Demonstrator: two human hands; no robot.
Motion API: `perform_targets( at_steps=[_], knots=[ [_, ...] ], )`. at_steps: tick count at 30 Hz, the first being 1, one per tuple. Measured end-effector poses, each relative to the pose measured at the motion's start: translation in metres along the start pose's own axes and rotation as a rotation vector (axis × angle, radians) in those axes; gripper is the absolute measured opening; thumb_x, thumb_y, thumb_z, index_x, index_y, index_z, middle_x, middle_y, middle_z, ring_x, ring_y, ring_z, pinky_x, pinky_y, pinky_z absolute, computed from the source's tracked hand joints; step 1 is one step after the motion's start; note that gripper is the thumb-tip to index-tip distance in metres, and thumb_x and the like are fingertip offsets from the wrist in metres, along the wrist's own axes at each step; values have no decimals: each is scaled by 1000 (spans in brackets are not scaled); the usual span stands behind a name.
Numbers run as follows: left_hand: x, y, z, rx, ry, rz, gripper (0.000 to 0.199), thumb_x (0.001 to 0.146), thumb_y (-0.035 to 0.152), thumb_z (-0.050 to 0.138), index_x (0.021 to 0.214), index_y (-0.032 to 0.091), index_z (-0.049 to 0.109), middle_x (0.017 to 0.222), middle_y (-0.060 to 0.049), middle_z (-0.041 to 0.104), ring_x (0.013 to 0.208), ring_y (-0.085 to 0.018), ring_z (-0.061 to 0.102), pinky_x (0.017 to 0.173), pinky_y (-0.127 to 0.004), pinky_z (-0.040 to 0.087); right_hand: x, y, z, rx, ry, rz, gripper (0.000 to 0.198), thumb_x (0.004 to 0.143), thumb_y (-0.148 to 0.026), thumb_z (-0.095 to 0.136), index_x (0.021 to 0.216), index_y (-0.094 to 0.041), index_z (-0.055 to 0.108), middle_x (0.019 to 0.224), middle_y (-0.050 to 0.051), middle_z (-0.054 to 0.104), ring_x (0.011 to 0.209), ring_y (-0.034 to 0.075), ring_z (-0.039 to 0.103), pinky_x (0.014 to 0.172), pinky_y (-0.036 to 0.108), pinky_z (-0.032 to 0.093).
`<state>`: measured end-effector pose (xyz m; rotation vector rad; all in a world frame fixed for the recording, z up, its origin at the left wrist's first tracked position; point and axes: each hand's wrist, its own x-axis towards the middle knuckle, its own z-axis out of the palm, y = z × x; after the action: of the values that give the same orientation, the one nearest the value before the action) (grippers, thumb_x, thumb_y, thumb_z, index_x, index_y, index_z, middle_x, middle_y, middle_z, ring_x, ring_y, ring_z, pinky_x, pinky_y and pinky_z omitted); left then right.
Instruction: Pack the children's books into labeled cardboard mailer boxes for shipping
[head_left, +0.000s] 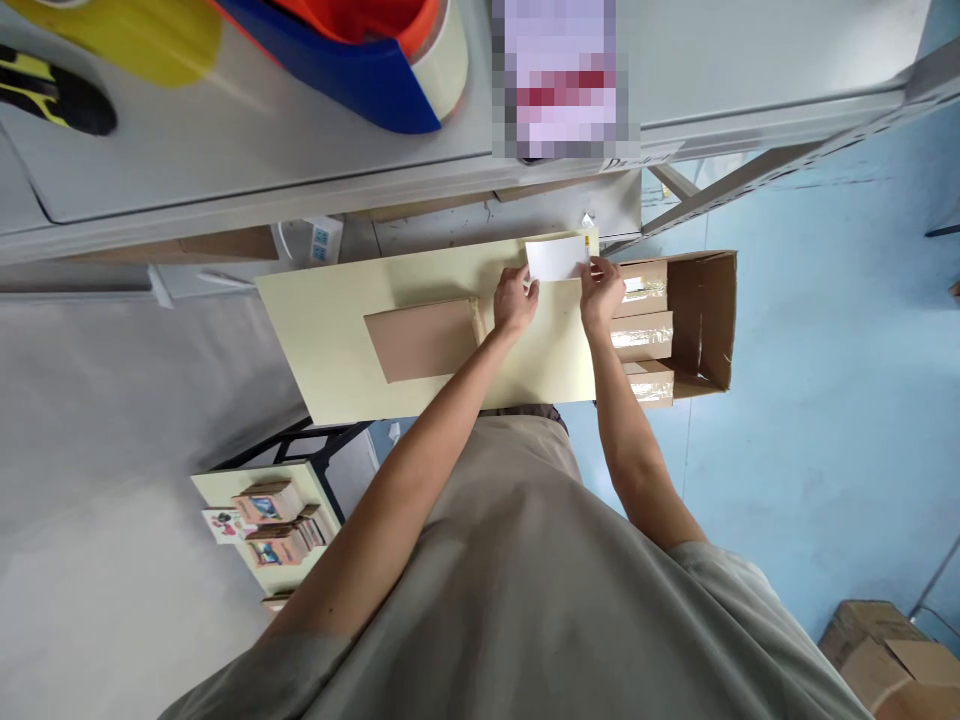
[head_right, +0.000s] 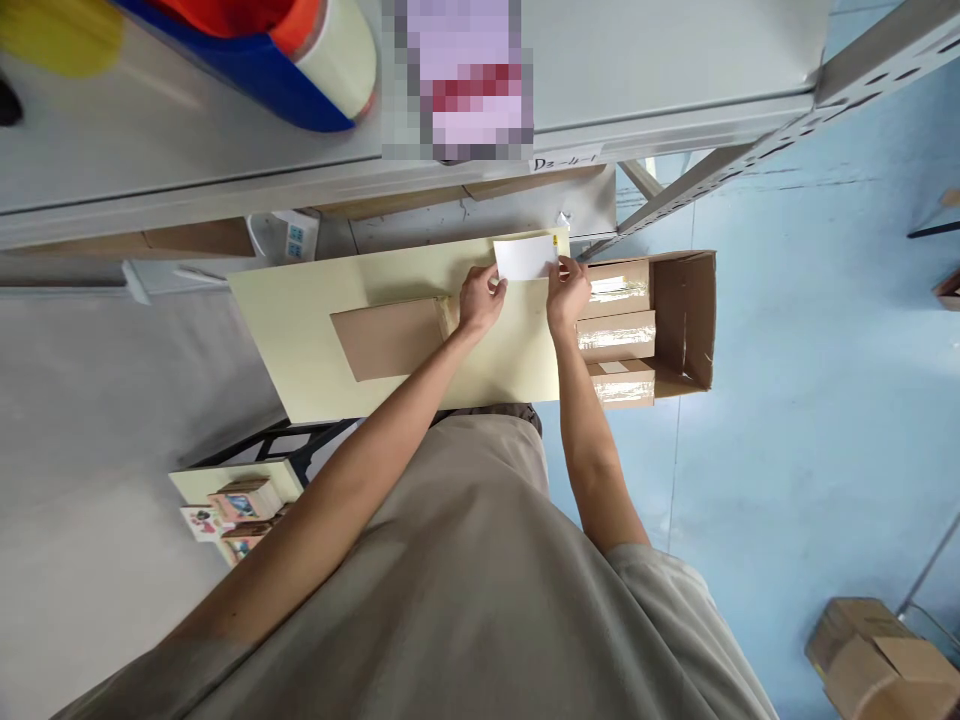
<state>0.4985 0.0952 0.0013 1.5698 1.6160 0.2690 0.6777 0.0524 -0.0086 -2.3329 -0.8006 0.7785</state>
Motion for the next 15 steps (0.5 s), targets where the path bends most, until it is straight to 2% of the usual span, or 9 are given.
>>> perform_targets(
  at_steps=[3,7,9,11,13,15],
  knots=[
    [-2,14,-6,-53,18,-60,23,111,22,77,131,21,88,132,-12,88,104,-25,84,112,-38,64,-3,-5,-4,18,2,28,25,120,-29,66,132,-17,84,126,16,89,110,25,83,108,38,64],
    [1,19,-7,-140,39,-158,15,110,22,78,120,23,90,126,-8,92,111,-26,88,109,-36,66,-6,-8,-11,40,6,54,29,122,-30,62,133,-15,84,123,17,90,110,26,84,111,40,65],
    [3,17,-6,-180,27,-188,15,110,23,79,119,23,90,125,-8,92,104,-26,89,107,-38,68,-7,-7,-13,28,8,18,29,122,-30,58,131,-17,83,126,16,88,114,27,85,112,42,66],
    [6,13,-5,-195,15,-196,15,108,22,81,120,22,90,126,-10,92,103,-27,89,110,-40,68,-7,-5,-15,-7,38,-42,28,123,-33,57,125,-20,82,136,16,83,126,28,83,118,44,65],
    [10,8,-5,-196,23,-192,21,104,21,87,125,20,89,135,-14,90,112,-30,89,117,-43,66,-8,-4,-15,-27,70,-94,27,124,-38,58,121,-22,80,143,16,77,136,29,79,122,45,64],
    [16,3,-7,-229,51,-170,29,103,26,92,131,18,88,145,-18,87,122,-33,88,121,-45,65,-15,-8,-14,-6,67,-142,32,125,-44,56,123,-22,80,143,16,74,136,30,78,120,46,66]
  ],
)
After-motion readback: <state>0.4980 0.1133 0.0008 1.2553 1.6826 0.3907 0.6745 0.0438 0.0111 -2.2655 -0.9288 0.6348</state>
